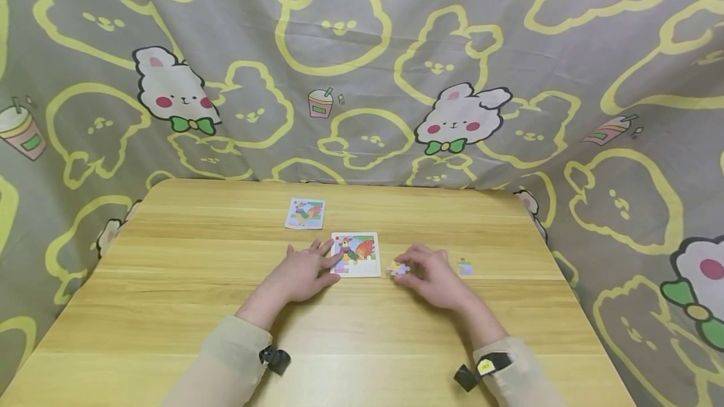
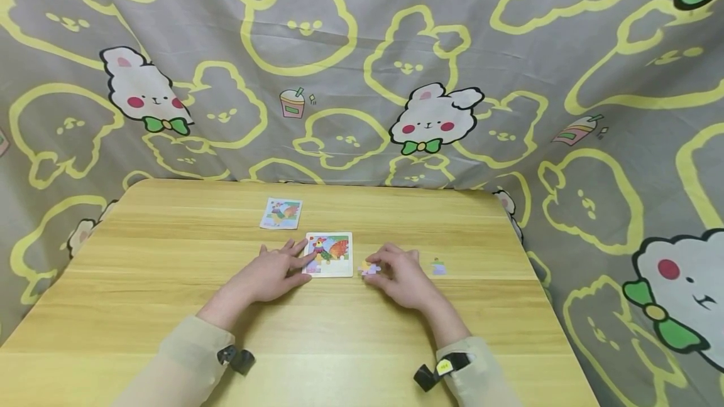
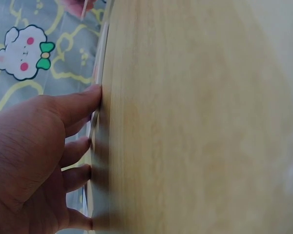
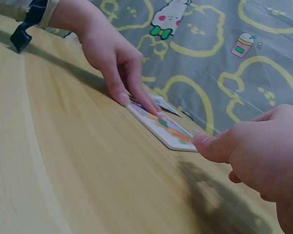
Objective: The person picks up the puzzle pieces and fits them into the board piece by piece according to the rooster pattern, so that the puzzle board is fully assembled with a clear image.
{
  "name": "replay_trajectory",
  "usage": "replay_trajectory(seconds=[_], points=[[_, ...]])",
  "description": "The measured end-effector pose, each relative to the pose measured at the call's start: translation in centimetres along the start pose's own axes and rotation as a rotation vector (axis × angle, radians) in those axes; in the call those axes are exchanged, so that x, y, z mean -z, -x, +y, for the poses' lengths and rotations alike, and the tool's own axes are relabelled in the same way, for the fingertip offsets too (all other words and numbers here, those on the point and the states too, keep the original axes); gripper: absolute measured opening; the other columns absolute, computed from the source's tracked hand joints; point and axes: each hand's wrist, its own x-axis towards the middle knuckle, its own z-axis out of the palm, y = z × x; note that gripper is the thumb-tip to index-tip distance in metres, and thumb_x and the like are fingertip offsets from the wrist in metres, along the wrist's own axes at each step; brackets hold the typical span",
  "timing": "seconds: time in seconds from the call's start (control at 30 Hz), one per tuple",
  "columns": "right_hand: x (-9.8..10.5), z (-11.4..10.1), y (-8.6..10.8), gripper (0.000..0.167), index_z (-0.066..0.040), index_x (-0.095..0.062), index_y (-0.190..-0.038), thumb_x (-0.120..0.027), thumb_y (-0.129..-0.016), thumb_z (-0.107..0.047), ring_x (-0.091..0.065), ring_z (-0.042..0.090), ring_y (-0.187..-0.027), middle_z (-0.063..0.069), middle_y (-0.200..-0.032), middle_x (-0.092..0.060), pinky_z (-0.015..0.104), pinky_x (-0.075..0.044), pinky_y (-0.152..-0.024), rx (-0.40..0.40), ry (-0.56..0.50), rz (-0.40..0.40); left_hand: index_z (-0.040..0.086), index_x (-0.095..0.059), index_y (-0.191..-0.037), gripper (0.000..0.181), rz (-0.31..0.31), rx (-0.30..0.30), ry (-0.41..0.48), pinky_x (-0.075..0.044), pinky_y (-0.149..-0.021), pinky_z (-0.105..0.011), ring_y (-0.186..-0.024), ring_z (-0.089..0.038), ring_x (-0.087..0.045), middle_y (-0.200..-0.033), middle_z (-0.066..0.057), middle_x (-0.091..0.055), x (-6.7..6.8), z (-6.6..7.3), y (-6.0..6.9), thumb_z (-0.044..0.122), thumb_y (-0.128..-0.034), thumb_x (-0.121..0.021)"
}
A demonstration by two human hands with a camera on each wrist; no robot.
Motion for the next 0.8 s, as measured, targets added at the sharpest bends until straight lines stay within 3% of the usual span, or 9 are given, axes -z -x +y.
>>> replay_trajectory(seconds=[0.43,0.8], points=[[-2.1,-1.7,-2.0,0.033,-0.011,-0.076,-0.121,-0.085,-0.092,-0.025,-0.057,0.012,-0.088,-0.009,-0.104,-0.065,0.044,-0.026,-0.089,0.046,-0.025,-0.021,0.025,-0.052,-0.158,0.057,0.013,-0.008,-0.001,-0.018,-0.108,-0.086,-0.154,-0.042,-0.029,-0.171,-0.009,-0.031,-0.1,-0.1,0.1,0.047,-0.1068,-0.061],[-4.3,-2.5,-3.5,0.035,-0.014,-0.075,-0.122,-0.085,-0.092,-0.029,-0.055,0.01,-0.084,-0.008,-0.108,-0.065,0.043,-0.024,-0.088,0.077,0.028,-0.023,0.026,-0.053,-0.158,0.056,0.021,0.006,-0.003,-0.02,-0.109,-0.085,-0.153,-0.042,-0.032,-0.17,-0.009,-0.033,-0.2,-0.1,-0.1,0.046,-0.1063,-0.062]])
